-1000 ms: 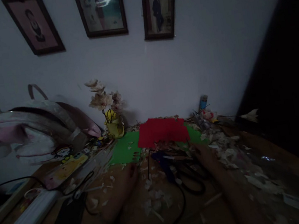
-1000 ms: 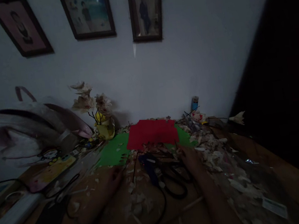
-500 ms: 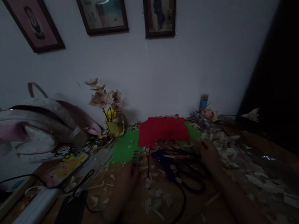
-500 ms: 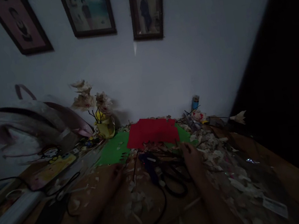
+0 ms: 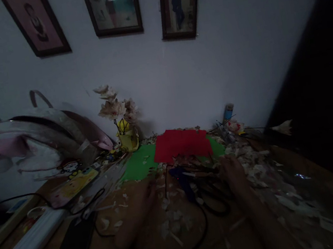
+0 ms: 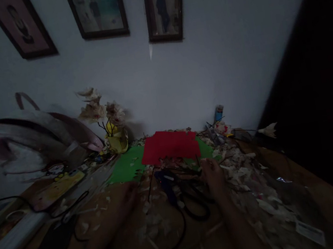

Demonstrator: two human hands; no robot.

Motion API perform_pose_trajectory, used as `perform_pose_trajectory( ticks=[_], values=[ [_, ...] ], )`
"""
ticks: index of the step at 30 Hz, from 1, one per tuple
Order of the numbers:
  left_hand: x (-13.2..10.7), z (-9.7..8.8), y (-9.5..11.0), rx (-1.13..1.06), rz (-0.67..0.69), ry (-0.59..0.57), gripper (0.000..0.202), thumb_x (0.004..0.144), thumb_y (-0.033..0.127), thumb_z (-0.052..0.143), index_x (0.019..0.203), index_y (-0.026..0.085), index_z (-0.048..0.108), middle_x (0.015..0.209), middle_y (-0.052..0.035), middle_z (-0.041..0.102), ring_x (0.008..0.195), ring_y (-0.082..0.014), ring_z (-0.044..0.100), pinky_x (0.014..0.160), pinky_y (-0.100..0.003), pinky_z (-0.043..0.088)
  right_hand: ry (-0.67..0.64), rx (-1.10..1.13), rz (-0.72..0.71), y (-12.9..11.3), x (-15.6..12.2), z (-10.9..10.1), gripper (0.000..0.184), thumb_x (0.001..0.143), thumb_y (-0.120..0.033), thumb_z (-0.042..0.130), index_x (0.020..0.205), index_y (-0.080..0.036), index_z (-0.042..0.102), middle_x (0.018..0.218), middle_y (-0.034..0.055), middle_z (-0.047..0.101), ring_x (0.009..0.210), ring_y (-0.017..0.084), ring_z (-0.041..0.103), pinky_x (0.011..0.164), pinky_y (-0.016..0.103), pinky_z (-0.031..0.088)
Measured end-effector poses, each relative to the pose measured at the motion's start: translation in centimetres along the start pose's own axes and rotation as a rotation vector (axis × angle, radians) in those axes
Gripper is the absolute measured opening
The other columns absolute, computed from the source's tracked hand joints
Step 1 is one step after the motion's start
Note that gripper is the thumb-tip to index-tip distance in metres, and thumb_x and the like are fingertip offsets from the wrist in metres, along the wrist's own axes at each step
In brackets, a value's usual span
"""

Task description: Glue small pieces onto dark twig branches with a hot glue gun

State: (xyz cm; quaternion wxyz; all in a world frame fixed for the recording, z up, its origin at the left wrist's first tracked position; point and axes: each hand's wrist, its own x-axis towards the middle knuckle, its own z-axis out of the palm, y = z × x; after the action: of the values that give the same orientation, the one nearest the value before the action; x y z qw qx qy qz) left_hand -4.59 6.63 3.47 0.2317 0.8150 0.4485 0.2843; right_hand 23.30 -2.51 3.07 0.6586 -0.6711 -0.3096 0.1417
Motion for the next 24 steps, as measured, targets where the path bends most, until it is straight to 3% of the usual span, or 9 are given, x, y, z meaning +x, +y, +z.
perform_pose_trajectory(
  ticks=[3,6,9,12,14,16,20,24],
  values=[
    [-0.5,0.1,0.0,0.01,0.061,-0.001,0.025,0.08,0.027,0.037,0.093,0.019,0.056,0.092,-0.0073,0.062,0.088,-0.0219,0.055,0.076,-0.033,0.043,-0.126,0.005,0.017,-1.2,-0.7,0.1,0.026,0.063,-0.04,0.059,0.073,-0.017,0.055,0.057,-0.0027,0.054,0.051,0.011,0.049,0.049,0.02,0.039],
    [-1.3,0.1,0.8,-0.011,0.139,-0.025,0.026,0.081,0.027,0.037,0.098,0.021,0.056,0.097,-0.0069,0.061,0.091,-0.0209,0.054,0.077,-0.031,0.042,-0.567,-0.107,-0.038,-2.1,-2.0,0.4,0.018,0.063,-0.033,0.06,0.068,-0.016,0.059,0.064,-0.0003,0.059,0.061,0.014,0.054,0.056,0.022,0.041],
    [-2.4,0.2,2.1,-0.063,0.205,-0.181,0.026,0.082,0.028,0.038,0.099,0.024,0.058,0.09,-0.0046,0.063,0.082,-0.0181,0.056,0.073,-0.027,0.044,-0.943,-0.294,-0.092,-2.5,-3.7,1.1,0.01,0.063,-0.024,0.057,0.068,-0.017,0.063,0.062,-0.0016,0.06,0.06,0.012,0.053,0.055,0.02,0.039],
    [-3.4,0.6,2.9,-0.152,0.258,-0.385,0.03,0.081,0.032,0.043,0.109,0.027,0.054,0.101,-0.0035,0.063,0.09,-0.0181,0.056,0.079,-0.026,0.042,-1.108,-0.41,-0.208,-2.4,-5.5,2.2,0.016,0.062,-0.016,0.053,0.073,-0.018,0.065,0.065,-0.003,0.062,0.061,0.011,0.052,0.055,0.018,0.036],
    [-3.9,1.3,2.9,-0.187,0.21,-0.463,0.044,0.075,0.035,0.052,0.119,0.029,0.046,0.112,-0.0037,0.059,0.099,-0.0205,0.053,0.085,-0.029,0.041,-1.174,-0.419,-0.247,-2.2,-6.6,3.0,0.015,0.065,-0.017,0.051,0.073,-0.017,0.064,0.064,-0.0035,0.06,0.059,0.009,0.05,0.053,0.017,0.033],
    [-4.1,2.1,2.6,-0.258,0.13,-0.526,0.055,0.071,0.032,0.058,0.123,0.029,0.04,0.114,-0.0039,0.059,0.102,-0.0211,0.053,0.087,-0.03,0.04,-1.15,-0.445,-0.276,-2.2,-7.4,3.7,0.014,0.07,-0.023,0.051,0.073,-0.015,0.062,0.063,-0.0029,0.059,0.057,0.009,0.049,0.05,0.017,0.031],
    [-3.7,3.5,2.0,-0.526,0.065,-0.584,0.043,0.071,0.016,0.054,0.112,0.023,0.05,0.109,-0.0034,0.061,0.099,-0.0174,0.055,0.086,-0.027,0.042,-1.07,-0.515,-0.289,-2.5,-8.1,4.3,0.027,0.076,-0.041,0.048,0.082,-0.017,0.059,0.069,-0.0003,0.061,0.06,0.01,0.051,0.05,0.018,0.03],
    [-3.0,3.9,1.8,-0.648,0.007,-0.571,0.033,0.064,0.007,0.051,0.094,0.019,0.059,0.098,-0.0025,0.064,0.09,-0.0164,0.058,0.079,-0.026,0.044,-1.059,-0.518,-0.246,-3.2,-7.9,4.1,0.029,0.075,-0.045,0.048,0.082,-0.017,0.057,0.069,-0.0003,0.06,0.061,0.011,0.051,0.05,0.019,0.03]
  ],
)
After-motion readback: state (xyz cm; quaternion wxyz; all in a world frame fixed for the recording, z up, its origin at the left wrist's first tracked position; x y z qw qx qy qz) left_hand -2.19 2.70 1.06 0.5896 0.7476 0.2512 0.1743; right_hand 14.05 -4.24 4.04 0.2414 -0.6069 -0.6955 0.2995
